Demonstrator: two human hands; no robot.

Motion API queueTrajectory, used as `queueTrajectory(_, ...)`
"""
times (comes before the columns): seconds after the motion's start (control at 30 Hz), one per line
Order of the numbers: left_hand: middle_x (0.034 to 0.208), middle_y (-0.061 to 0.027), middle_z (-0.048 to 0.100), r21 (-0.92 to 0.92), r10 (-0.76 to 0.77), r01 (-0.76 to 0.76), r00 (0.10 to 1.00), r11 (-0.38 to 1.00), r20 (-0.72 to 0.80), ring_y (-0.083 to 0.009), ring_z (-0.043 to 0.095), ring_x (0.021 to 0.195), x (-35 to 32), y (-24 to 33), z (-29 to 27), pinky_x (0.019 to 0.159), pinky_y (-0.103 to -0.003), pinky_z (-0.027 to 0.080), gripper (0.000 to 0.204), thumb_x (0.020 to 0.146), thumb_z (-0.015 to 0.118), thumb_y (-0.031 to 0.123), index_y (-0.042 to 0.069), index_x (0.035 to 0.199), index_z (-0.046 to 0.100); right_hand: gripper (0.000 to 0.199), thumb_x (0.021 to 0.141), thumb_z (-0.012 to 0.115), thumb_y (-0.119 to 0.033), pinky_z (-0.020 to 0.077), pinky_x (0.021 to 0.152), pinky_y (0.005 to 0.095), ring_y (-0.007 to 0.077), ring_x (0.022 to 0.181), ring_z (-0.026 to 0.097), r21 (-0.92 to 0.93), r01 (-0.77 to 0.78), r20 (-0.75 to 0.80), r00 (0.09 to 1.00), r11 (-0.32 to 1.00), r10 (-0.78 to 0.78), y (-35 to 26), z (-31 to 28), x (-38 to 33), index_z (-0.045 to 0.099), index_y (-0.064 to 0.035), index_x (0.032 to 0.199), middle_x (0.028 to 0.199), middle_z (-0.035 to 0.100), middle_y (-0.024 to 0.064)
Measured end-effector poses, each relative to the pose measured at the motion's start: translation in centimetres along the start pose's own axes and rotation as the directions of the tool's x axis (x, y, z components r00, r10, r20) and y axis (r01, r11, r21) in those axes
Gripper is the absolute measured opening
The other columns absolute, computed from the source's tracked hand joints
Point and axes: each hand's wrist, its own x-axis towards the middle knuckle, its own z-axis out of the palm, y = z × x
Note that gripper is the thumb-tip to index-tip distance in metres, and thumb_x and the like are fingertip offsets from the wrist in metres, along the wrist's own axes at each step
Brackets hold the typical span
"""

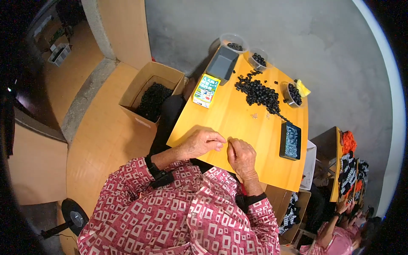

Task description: The person assembles small black plastic components by fitting small parts into them by hand at a table.

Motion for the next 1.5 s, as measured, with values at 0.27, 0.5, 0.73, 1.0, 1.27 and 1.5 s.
queueTrajectory(0.27,0.095,-0.0099,0.069,-0.054,-0.131,0.135,0.989,0.989,0.068,-0.0141,0.067,0.087,-0.2,1.0,-0.4,0.081,-0.026,0.054,0.019,0.094,0.059,0.006,-0.005,0.108,0.065,0.014,0.082,0.065,-0.005,0.0529,0.066,0.0380,0.0281,0.072,0.066,0.013,0.003,-0.022,1.000,1.000,-0.003,0.3,0.1,-0.1,0.064,-0.0038,0.095,0.079,0.067,0.0121)
queueTrajectory(0.5,0.093,-0.0108,0.069,-0.038,-0.120,0.122,0.991,0.992,0.059,-0.0149,0.068,0.085,-0.4,1.2,-0.4,0.080,-0.026,0.054,0.020,0.093,0.059,0.006,-0.005,0.109,0.065,0.017,0.081,0.066,-0.005,0.0529,0.067,0.0371,0.0276,0.072,0.066,0.019,0.012,-0.013,1.000,1.000,-0.012,0.4,0.1,-0.2,0.064,-0.0041,0.098,0.080,0.066,0.0118)
queueTrajectory(0.73,0.096,-0.0114,0.070,-0.017,-0.137,0.138,0.988,0.990,0.070,-0.0160,0.069,0.089,-0.5,1.4,-0.7,0.082,-0.028,0.054,0.021,0.094,0.058,0.007,-0.005,0.111,0.064,0.016,0.081,0.066,-0.005,0.0528,0.066,0.0369,0.0272,0.071,0.066,0.005,0.007,-0.008,1.000,1.000,-0.007,0.2,0.1,0.0,0.064,-0.0042,0.097,0.079,0.066,0.0112)
queueTrajectory(1.0,0.096,-0.0121,0.070,-0.005,-0.061,0.061,0.996,0.998,0.064,-0.0168,0.069,0.090,-0.2,1.2,-1.1,0.082,-0.028,0.054,0.021,0.094,0.058,0.007,-0.005,0.109,0.065,0.014,0.082,0.066,-0.005,0.0529,0.065,0.0367,0.0274,0.071,0.066,0.009,-0.006,-0.010,1.000,1.000,0.006,0.4,0.2,0.1,0.064,-0.0034,0.096,0.077,0.066,0.0113)
queueTrajectory(1.27,0.092,-0.0132,0.070,0.088,-0.069,0.068,0.998,0.994,0.007,-0.0187,0.070,0.085,-0.2,1.5,-1.1,0.079,-0.029,0.053,0.021,0.091,0.059,0.009,-0.005,0.104,0.067,0.014,0.081,0.067,-0.004,0.0542,0.067,0.0369,0.0294,0.073,0.068,0.030,-0.025,-0.021,0.999,0.999,0.026,0.7,0.7,0.1,0.065,-0.0017,0.095,0.082,0.068,0.0139)
queueTrajectory(1.5,0.091,-0.0133,0.069,0.117,-0.055,0.054,0.999,0.992,0.002,-0.0196,0.070,0.083,0.0,1.0,-1.2,0.078,-0.030,0.053,0.022,0.089,0.059,0.012,-0.004,0.101,0.068,0.013,0.081,0.065,-0.004,0.0540,0.067,0.0381,0.0311,0.074,0.067,0.119,-0.041,-0.028,0.999,0.992,0.044,1.1,-0.3,0.5,0.065,-0.0005,0.094,0.082,0.068,0.0148)
